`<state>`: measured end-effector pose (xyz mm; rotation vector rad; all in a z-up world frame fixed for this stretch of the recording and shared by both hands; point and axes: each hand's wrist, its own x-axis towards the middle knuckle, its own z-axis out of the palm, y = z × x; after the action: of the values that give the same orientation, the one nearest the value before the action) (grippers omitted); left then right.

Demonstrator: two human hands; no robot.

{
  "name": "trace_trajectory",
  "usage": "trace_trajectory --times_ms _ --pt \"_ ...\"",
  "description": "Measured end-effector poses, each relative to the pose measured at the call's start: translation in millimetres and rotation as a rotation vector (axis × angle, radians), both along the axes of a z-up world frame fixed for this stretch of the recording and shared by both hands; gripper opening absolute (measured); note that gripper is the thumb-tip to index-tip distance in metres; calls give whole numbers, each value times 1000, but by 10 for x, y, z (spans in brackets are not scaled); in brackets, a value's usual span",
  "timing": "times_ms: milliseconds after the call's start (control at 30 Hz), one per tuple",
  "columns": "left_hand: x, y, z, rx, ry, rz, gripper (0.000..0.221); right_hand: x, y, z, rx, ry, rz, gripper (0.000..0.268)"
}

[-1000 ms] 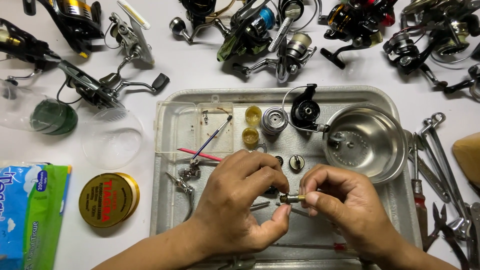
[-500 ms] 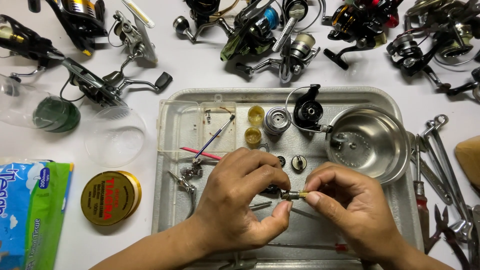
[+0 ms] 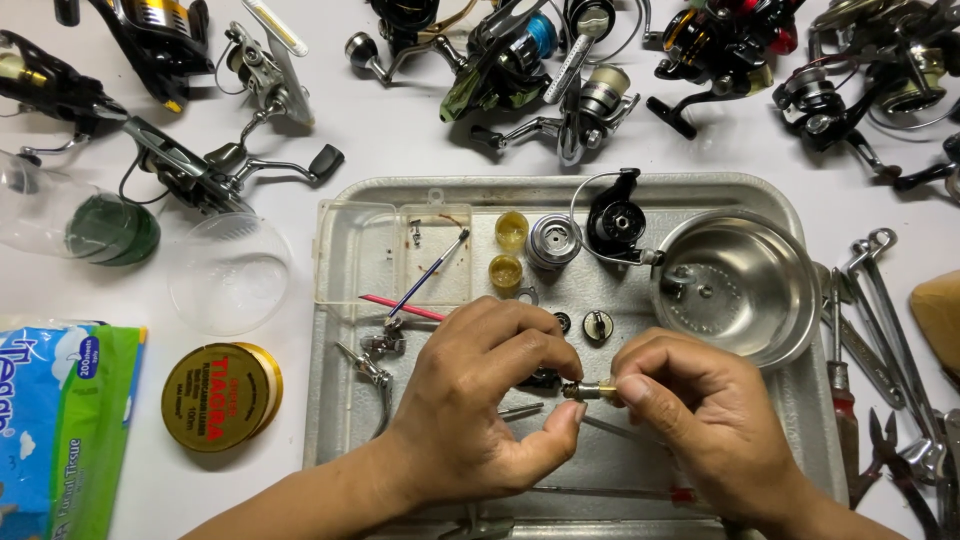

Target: Repairing and assembling the internal components of a fishing reel on a metal tray.

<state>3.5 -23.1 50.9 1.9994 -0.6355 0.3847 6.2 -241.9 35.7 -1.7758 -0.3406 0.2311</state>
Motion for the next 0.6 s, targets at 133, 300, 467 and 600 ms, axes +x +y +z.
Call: trace_trajectory --times_ms 133,300,467,600 --pt "17 -1 -35 -25 56 -28 17 -55 59 86 -100 -133 -101 24" --pt "33 5 -53 -64 160 -103 15 -54 72 120 -321 -700 -102 20" --pt "47 14 -66 -80 206 -154 14 -49 112 257 -338 -794 -103 18" --pt "61 15 -79 -106 217 -179 13 -43 97 268 -323 -835 -76 16"
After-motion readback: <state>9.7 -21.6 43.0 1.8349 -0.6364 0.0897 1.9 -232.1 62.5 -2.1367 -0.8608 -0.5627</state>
